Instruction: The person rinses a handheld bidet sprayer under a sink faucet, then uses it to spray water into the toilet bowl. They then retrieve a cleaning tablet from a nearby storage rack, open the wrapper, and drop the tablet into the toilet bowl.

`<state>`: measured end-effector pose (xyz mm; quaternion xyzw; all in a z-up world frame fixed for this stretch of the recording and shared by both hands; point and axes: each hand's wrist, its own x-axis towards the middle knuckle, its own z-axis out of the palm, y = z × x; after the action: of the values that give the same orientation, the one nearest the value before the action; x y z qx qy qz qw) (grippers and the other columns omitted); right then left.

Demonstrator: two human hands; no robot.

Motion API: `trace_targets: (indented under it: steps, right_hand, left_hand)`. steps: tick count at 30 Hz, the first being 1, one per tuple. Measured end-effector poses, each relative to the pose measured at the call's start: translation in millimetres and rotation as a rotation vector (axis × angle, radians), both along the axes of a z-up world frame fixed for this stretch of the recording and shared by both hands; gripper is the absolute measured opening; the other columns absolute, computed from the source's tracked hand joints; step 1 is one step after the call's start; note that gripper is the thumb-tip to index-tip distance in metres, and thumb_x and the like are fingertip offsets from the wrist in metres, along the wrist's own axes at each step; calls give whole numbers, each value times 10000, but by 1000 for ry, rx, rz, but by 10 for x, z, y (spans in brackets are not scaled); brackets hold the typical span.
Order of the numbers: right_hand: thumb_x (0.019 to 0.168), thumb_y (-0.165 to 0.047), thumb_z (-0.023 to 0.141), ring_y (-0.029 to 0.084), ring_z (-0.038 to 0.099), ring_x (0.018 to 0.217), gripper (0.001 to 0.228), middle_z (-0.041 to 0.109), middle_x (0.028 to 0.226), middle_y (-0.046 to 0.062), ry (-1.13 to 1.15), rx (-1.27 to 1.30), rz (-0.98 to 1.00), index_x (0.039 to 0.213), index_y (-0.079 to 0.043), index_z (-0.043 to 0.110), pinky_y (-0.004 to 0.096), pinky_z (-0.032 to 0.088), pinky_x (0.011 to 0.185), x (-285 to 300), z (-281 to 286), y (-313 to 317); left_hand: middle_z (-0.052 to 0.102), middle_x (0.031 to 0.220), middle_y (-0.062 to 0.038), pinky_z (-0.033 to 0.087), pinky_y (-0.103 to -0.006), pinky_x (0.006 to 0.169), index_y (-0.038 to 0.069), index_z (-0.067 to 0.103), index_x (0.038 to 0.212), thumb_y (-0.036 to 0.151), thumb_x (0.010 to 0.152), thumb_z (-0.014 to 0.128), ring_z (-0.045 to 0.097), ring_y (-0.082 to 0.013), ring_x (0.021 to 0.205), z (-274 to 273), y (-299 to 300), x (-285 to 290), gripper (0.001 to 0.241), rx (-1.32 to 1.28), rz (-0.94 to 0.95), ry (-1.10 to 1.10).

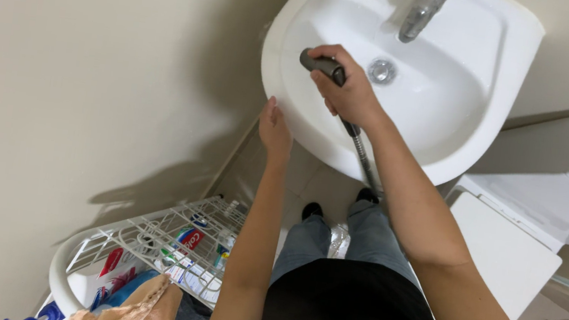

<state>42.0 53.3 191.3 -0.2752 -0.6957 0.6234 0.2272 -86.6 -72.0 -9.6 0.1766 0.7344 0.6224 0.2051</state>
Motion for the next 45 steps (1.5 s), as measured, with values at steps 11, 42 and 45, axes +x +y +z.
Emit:
trace_targets:
  steps: [11, 42, 45]
  right_hand:
    - [981, -219, 695, 305, 674, 696, 317, 716, 936, 198, -223, -25, -69, 1295, -217, 652, 407, 536, 628, 404, -854, -936]
    - [972, -84, 699, 339, 626, 1226, 316, 691, 1253, 197, 12, 191, -504, 1286, -80, 663, 477, 462, 1047, 2208, -1404, -1413]
    - [989, -19, 655, 333, 610, 1230, 307, 675, 1256, 209, 43, 295, -675, 1295, -41, 638, 463, 440, 1073, 2532, -1368, -1331]
  left_hand:
    - [722, 1239, -174, 567, -459, 925, 97, 690, 1320, 213, 1032, 547, 701, -337, 1104, -91, -212, 259, 342, -82, -186, 1]
    - [550, 1450, -239, 406, -532, 1142, 16, 526, 1468, 124, 1113, 444, 490, -431, 1377, 146, -415, 2442, 380, 125, -374, 316]
    - [574, 1405, -278, 456, -531, 1104, 15, 549, 1443, 42, 1069, 500, 530, -455, 1326, 120, -277, 2783, 378, 141, -526, 305]
